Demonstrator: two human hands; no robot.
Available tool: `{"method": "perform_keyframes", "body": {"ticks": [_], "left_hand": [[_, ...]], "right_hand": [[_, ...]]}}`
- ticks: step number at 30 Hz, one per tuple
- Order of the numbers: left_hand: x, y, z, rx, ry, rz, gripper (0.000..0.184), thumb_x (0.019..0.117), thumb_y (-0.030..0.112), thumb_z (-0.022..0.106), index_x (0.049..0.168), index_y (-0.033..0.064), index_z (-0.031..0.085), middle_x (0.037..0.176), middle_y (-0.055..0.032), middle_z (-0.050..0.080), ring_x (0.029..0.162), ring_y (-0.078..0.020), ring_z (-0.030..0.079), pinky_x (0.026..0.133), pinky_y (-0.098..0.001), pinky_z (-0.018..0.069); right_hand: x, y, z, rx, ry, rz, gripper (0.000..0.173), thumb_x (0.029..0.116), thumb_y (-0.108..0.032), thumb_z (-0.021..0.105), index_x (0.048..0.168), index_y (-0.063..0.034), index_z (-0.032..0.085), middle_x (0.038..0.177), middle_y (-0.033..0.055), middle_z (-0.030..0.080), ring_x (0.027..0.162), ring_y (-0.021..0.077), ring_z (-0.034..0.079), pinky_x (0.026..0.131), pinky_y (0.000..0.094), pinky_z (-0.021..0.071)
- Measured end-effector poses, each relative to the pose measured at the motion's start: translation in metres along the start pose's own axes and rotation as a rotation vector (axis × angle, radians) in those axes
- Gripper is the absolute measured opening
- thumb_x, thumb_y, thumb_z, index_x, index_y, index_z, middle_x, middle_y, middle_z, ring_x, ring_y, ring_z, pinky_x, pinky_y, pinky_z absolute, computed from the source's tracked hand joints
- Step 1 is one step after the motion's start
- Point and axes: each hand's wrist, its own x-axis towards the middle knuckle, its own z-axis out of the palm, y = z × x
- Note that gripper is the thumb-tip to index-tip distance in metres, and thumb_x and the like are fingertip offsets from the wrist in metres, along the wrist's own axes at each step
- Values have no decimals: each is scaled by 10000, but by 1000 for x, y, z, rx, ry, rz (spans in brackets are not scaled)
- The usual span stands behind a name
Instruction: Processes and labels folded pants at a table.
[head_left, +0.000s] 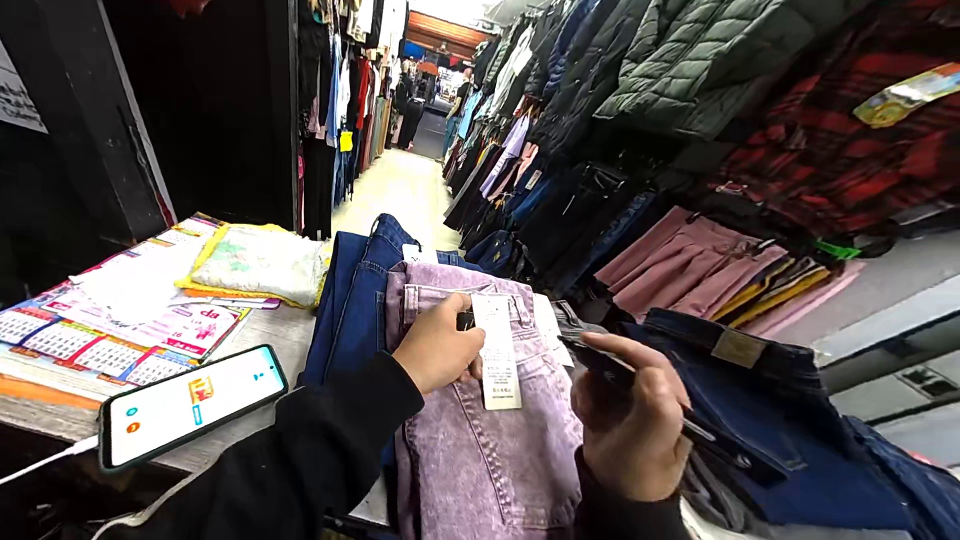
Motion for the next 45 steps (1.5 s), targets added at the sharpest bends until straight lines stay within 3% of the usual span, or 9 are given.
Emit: {"method": "perform_keyframes", "body": {"ticks": [4,7,10,14,19,25,29,38,45], "left_hand": [[1,5,-3,89,-27,24,411,1062,135,523,1464,94,444,703,-98,624,490,-128,564,477,-248,477],[-2,8,-5,113,-46,31,406,1057,119,528,1455,96,446,766,-95,637,519,-128,581,493,-252,494],[-5,8,-4,127,-44,35,417,1056,120,534,1462,99,440,801,-101,641,529,-130,591,502,-254,510],[-7,0,-1,101,-10,67,403,1056,123,536,1448,101,442,702,-122,621,486,-143,580,478,-247,488],[-7,7,-4,138,-36,48,393,1051,101,521,1438,93,450,815,-104,648,541,-140,606,519,-274,530],[-8,-1,0,117,7,85,386,1046,102,532,1424,87,456,673,-118,613,472,-145,580,459,-253,486],[-9,-1,1,143,11,96,409,1046,103,530,1446,84,444,697,-121,619,470,-148,572,457,-257,485],[-11,0,1,156,10,98,453,1030,88,550,1469,90,437,766,-130,639,488,-149,576,481,-271,505],[-10,-3,2,188,28,133,454,1009,66,560,1452,77,463,849,-146,665,512,-173,598,492,-312,532]], "right_hand": [[-3,8,16,5,-24,95,247,971,-279,585,1188,-163,603,661,-24,589,438,61,509,406,215,459],[-8,16,27,25,22,69,175,956,-187,617,1123,-141,641,650,-6,592,428,72,507,393,221,463],[-8,17,31,37,61,60,151,968,-187,601,1113,-148,622,624,-30,567,418,61,496,385,216,454],[-6,20,30,11,51,0,220,919,-161,654,1133,-125,618,696,-30,620,473,60,539,426,212,478],[-3,16,28,-28,27,7,215,891,-144,714,1082,-156,617,704,-34,627,462,53,531,411,209,474],[-5,16,21,30,-18,-6,196,838,-141,726,1012,-147,635,686,-43,622,460,41,518,409,197,453],[-8,14,21,12,-44,-41,186,818,-166,754,957,-142,633,709,-47,635,477,35,527,413,191,448],[-12,16,31,-16,-101,-85,136,804,-54,712,910,-100,640,764,-29,671,563,43,602,499,189,523],[-4,18,32,-87,-43,-114,166,845,-76,692,986,-125,619,788,-49,662,592,41,609,515,195,530]]}}
